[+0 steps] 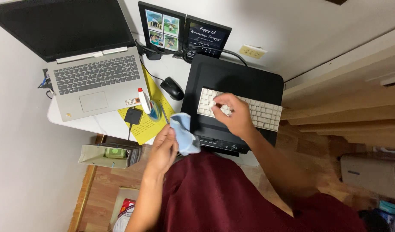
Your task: The person cleans a keyboard by hand using a cloth. The person removes individual keys from the keyboard, wipes the keys with a blue cloth, and also sprays liquid from a bottle onto the cloth before wiping the key again.
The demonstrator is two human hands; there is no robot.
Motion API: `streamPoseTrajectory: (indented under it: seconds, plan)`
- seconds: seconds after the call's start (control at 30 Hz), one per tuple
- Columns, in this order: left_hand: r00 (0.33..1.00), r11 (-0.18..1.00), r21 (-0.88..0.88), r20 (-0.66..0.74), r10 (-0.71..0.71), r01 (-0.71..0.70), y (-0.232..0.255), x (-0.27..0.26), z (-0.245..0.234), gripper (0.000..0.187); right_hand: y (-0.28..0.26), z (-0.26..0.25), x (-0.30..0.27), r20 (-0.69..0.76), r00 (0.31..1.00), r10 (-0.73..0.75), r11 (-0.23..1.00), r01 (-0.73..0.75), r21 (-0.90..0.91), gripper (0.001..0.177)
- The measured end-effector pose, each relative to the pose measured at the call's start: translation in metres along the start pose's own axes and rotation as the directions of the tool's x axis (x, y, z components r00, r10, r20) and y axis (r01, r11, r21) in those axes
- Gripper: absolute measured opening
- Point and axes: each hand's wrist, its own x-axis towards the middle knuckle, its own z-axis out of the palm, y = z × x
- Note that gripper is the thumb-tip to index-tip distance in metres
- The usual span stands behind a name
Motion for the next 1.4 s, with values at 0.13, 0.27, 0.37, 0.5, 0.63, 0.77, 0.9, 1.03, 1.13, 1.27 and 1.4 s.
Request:
streamPoseTrajectory:
  seconds: [0.13,0.27,0.37,0.5,0.63,0.77,0.9,1.03,1.13,1.27,1.4]
  plan:
    - [0.986,0.968,-0.218,0.134,-0.101,0.128,0.023,0.025,0.045,0.03,-0.053,-0.002,-0.02,-0.039,0.993,-0.11,0.979,0.115,0.166,0.023]
    - [0.947,0.961,-0.216,0.306,-0.103,0.174,0.033,0.032,0.074,0.036,-0.098,-0.012,-0.027,0.056,0.988,-0.141,0.951,0.12,0.287,0.018]
    - [0.922,0.96,-0.195,0.367,-0.12,0.203,0.037,0.028,0.075,0.043,-0.119,-0.022,-0.03,0.064,0.962,-0.264,0.961,0.256,0.104,0.017]
    - [0.872,0.968,-0.109,0.465,-0.152,0.227,0.048,0.016,0.081,0.052,-0.12,-0.042,-0.018,0.289,0.945,-0.152,0.95,0.059,0.306,0.016]
    - [0.822,0.985,-0.052,0.559,-0.107,0.164,0.07,0.001,0.076,0.061,-0.107,-0.057,-0.025,0.427,0.903,0.036,0.883,-0.23,0.41,0.018]
    - [0.837,0.927,-0.223,0.527,-0.147,0.303,0.089,0.016,0.029,0.061,-0.094,-0.061,-0.027,0.398,0.917,-0.027,0.694,-0.27,0.667,0.024]
    - [0.808,0.932,-0.098,0.534,-0.247,0.35,0.063,0.024,0.0,0.076,-0.089,-0.066,-0.02,0.316,0.897,0.308,0.605,-0.442,0.662,0.024]
    - [0.746,0.973,-0.133,0.663,-0.055,0.19,0.086,0.013,-0.005,0.044,-0.095,-0.065,-0.026,0.348,0.895,0.28,0.608,-0.446,0.657,0.021]
    - [0.874,0.894,-0.217,0.39,-0.289,0.393,0.047,0.039,0.038,0.055,-0.093,-0.057,-0.021,0.335,0.914,0.23,0.644,-0.401,0.651,0.022]
    - [0.825,0.902,-0.116,0.466,-0.32,0.415,0.016,0.018,0.056,0.059,-0.08,-0.064,-0.014,0.235,0.926,0.297,0.861,-0.366,0.353,0.013]
    - [0.865,0.925,-0.119,0.413,-0.284,0.361,0.012,0.003,0.064,0.064,-0.075,-0.082,-0.018,0.249,0.931,0.268,0.881,-0.342,0.327,0.011]
